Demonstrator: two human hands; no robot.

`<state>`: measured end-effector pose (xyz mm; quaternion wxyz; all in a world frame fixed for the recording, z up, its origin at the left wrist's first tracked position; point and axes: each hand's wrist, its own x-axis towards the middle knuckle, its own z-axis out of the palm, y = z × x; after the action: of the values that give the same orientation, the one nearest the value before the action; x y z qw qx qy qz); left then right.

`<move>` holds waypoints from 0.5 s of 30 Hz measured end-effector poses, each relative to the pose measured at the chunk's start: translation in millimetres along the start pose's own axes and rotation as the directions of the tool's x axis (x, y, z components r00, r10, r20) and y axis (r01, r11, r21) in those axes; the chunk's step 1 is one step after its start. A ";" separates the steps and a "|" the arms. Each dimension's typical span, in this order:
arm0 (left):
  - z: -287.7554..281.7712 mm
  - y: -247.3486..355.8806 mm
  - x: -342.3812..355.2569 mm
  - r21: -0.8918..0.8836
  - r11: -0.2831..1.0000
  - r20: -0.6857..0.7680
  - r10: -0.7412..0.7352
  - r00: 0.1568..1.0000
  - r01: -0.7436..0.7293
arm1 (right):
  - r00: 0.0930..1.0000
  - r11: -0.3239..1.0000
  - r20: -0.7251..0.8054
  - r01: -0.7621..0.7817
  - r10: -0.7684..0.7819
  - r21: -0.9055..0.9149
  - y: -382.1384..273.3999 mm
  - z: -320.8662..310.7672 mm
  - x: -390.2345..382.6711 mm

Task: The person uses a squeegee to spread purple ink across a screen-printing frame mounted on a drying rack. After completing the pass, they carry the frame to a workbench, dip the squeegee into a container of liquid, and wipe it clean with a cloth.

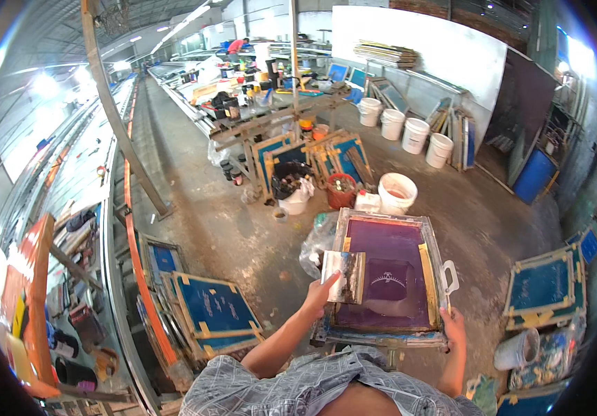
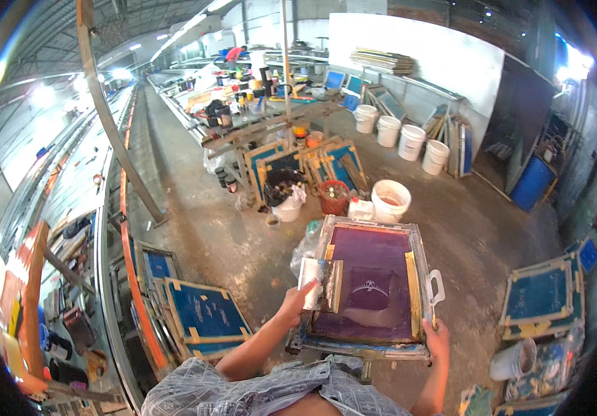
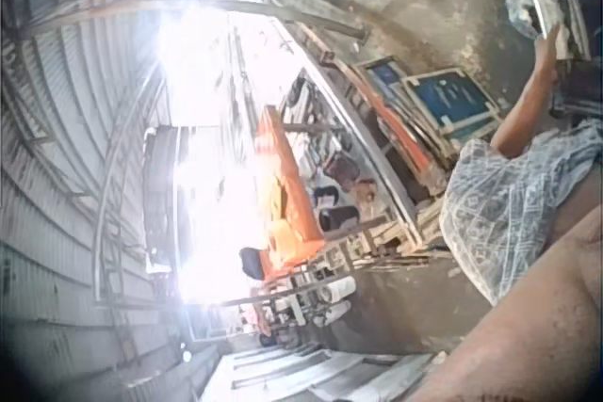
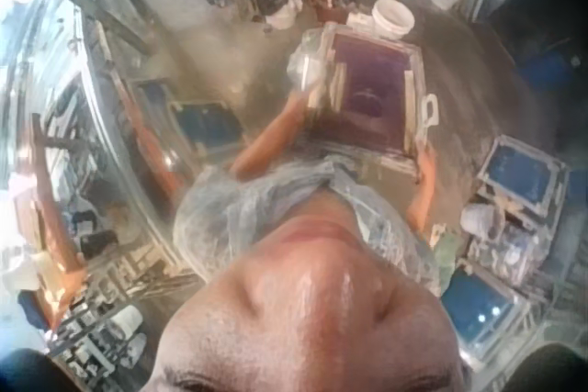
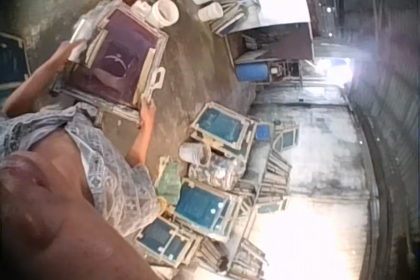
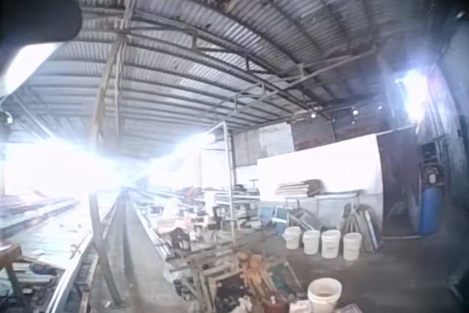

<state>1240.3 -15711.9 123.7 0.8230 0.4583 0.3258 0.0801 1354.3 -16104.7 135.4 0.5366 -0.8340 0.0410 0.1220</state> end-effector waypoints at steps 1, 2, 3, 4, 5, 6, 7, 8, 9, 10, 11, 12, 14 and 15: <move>5.1 14.7 29.6 -0.038 0.998 -0.017 0.050 0.999 -0.051 | 0.999 0.999 0.053 0.008 -0.010 0.034 -19.6 9.0 34.2; 1.4 36.5 61.9 0.000 0.999 -0.039 0.039 0.998 -0.039 | 0.994 0.998 0.108 0.011 -0.018 0.065 -38.8 22.7 67.6; -2.4 59.8 83.0 0.033 0.999 -0.065 0.012 0.998 -0.010 | 0.995 0.997 0.074 0.059 -0.062 0.039 -53.0 41.1 94.1; -7.7 79.0 101.2 0.063 0.998 -0.104 -0.020 0.994 0.026 | 0.991 0.997 0.115 0.070 -0.074 0.044 -68.3 60.9 119.7; -10.9 99.2 122.0 -0.040 0.999 -0.083 -0.019 0.996 0.016 | 0.984 0.996 0.155 0.077 -0.084 0.049 -86.5 80.6 148.1; -21.5 112.0 154.1 -0.052 0.999 -0.078 -0.017 0.997 0.013 | 0.977 0.995 0.191 0.086 -0.095 0.054 -106.5 101.1 170.5; -14.4 147.7 152.1 0.082 0.996 -0.171 -0.013 0.985 0.027 | 0.977 0.997 0.199 0.069 -0.076 0.040 -122.0 119.9 186.1; -27.0 158.1 180.6 0.056 0.998 -0.139 0.002 0.990 0.006 | 0.975 0.998 0.214 0.053 -0.058 0.030 -140.7 143.1 205.2; -38.1 171.4 214.3 0.049 0.999 -0.100 0.010 0.995 -0.005 | 0.975 0.999 0.216 0.047 -0.050 0.021 -149.2 162.8 221.7; -47.4 186.7 242.8 0.041 0.999 -0.057 0.032 0.998 -0.030 | 0.987 1.000 0.159 0.012 -0.013 0.005 -151.5 183.4 238.0; -55.9 192.0 260.0 0.023 1.000 -0.057 0.002 0.998 0.000 | 0.995 1.000 0.095 -0.020 0.020 -0.007 -154.5 206.9 252.7; -64.6 195.9 273.7 0.005 1.000 -0.050 -0.026 0.998 0.026 | 0.999 0.999 0.025 -0.048 0.048 -0.016 -158.1 228.6 264.6; -84.6 228.2 337.1 0.070 0.995 -0.081 0.070 0.994 -0.064 | 0.996 0.995 -0.023 -0.086 0.085 -0.044 -172.3 283.8 285.7; -103.8 239.9 365.9 0.140 0.989 -0.082 0.062 0.995 -0.050 | 0.993 0.993 0.009 -0.121 0.121 -0.005 -189.5 309.6 293.4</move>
<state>1500.6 -15345.4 109.6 0.7722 0.5191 0.3525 0.1003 1626.3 -15726.3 108.3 0.5265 -0.8305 0.0887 0.1586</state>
